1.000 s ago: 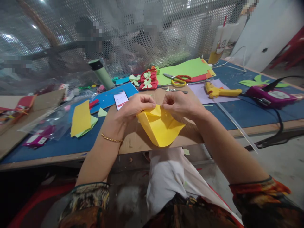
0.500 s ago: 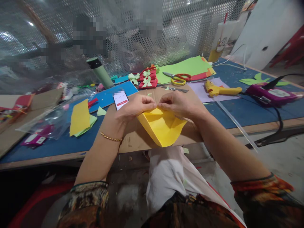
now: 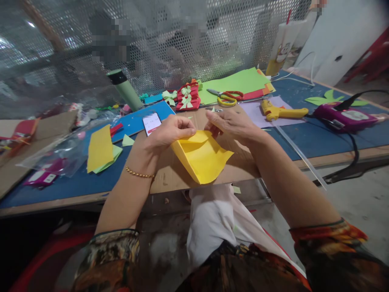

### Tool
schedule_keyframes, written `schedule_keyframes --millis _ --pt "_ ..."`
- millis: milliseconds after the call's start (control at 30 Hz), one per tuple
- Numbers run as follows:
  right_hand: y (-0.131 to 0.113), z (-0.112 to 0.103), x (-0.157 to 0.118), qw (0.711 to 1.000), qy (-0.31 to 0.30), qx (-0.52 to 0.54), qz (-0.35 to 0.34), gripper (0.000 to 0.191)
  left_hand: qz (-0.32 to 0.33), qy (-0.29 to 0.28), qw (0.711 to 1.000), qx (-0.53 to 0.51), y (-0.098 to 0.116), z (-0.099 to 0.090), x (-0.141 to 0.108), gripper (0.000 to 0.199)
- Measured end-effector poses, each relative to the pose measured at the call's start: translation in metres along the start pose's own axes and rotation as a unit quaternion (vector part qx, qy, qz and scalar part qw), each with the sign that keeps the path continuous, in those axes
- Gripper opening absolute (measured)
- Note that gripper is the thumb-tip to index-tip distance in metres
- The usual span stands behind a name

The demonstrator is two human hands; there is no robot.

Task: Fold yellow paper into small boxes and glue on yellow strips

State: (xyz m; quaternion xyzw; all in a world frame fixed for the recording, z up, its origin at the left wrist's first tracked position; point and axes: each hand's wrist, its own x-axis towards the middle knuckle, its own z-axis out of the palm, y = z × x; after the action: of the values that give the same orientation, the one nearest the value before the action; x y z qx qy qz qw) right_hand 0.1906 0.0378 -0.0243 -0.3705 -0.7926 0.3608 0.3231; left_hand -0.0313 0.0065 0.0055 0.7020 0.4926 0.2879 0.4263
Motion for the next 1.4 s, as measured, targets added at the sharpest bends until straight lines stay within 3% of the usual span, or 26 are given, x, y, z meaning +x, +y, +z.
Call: schedule_keyframes --millis 200,533,867,1133,1400 --pt "-0.001 0.001 0.002 0.997 -0.048 -0.059 0.013 0.05 0.003 -0.006 1.0 0.009 0.002 0.0 -0.001 0.026" --pt "0.005 0.006 0.005 0.998 -0.034 0.008 0.055 0.035 -0.05 0.007 0.998 -0.032 0.004 0.003 -0.001 0.02" --pt "0.008 0.0 0.002 0.997 -0.052 0.051 -0.01 0.063 -0.082 0.015 0.994 -0.073 0.009 0.0 -0.002 0.017" --pt "0.007 -0.002 0.002 0.997 -0.079 0.015 -0.004 0.047 -0.096 0.003 0.993 -0.07 0.011 0.001 -0.002 0.008" --pt "-0.003 -0.001 0.0 0.994 -0.089 -0.06 -0.027 0.031 -0.072 -0.021 0.997 -0.002 0.009 -0.002 -0.002 0.004"
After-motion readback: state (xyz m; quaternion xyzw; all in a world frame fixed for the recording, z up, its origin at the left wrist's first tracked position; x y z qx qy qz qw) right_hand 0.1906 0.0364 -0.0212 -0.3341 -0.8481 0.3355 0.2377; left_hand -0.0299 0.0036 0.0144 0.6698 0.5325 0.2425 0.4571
